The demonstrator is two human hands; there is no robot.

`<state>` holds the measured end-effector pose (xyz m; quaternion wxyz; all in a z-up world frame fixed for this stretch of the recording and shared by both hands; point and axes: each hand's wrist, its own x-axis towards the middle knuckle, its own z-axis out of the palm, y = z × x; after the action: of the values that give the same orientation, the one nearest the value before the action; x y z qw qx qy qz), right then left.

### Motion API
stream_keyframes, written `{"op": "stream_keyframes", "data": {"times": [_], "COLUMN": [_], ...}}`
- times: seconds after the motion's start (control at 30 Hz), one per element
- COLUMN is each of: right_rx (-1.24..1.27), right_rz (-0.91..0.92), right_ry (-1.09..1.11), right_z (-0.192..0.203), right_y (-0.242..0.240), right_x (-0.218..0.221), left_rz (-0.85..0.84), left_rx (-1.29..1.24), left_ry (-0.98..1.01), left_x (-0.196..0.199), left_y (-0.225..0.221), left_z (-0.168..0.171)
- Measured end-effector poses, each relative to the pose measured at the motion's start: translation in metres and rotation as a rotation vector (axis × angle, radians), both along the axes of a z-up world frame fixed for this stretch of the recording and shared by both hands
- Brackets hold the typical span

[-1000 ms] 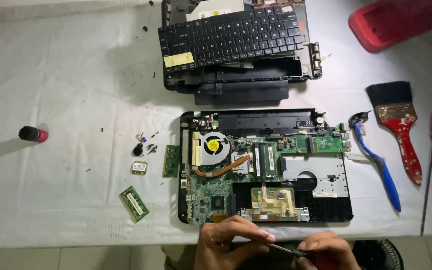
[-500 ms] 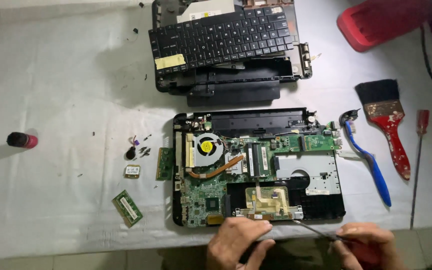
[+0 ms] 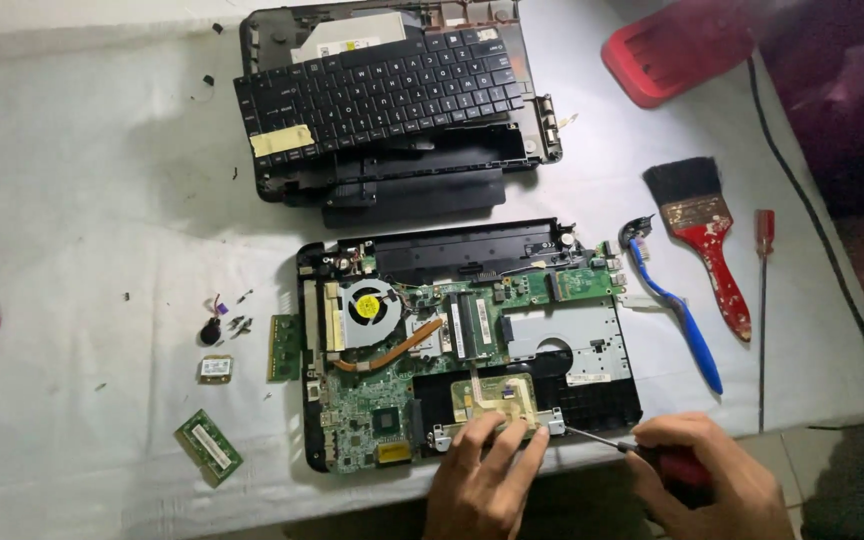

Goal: Disassembling a laptop motherboard by removing screws and handling internal components like RAM modules.

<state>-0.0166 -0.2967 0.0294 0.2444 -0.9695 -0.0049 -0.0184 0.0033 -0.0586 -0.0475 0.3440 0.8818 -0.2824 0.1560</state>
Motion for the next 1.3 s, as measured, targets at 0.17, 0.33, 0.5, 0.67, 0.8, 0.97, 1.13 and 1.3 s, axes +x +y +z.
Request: {"op": "stream_keyframes", "data": {"times": [0.17,0.33,0.5,0.67,0.8,0.97,1.13,1.3], "right_rx": [0.017,-0.032,-0.112,-0.455,-0.481,-0.455,-0.663,-0.487], "right_rz": [0.050,0.092,0.445,0.390,0.430,0.571,0.294,0.657], "right_ry": [0.029,0.072,0.295,0.548,0.691,0.649,0.815,0.675], "right_z": [0.006,0.004,0.006,0.023,0.046,0.042,0.041,0.043], "right_y": [0.008,0.003,0.004,0.038,0.057,0.046,0.059,0.044], "right_x": [0.006,0.013,0.035,0.065,0.079,0.077,0.084,0.085], "left_rz": [0.006,0.002,0.041,0.093,0.129,0.074,0.122,0.024], "left_rx": [0.005,-0.021,0.022,-0.024,-0.069,-0.055,-0.058,-0.107], "left_ry": [0.002,0.023,0.003,-0.031,-0.013,0.006,-0.067,0.022], "left_x": [0.000,-0.002,-0.006,-0.005,-0.005,-0.008,-0.004,-0.002], "left_y": [0.004,0.004,0.002,-0.001,-0.002,0.002,-0.002,0.008], "left_z": [-0.002,-0.007,-0.010,-0.002,0.003,-0.006,-0.004,0.008]}}
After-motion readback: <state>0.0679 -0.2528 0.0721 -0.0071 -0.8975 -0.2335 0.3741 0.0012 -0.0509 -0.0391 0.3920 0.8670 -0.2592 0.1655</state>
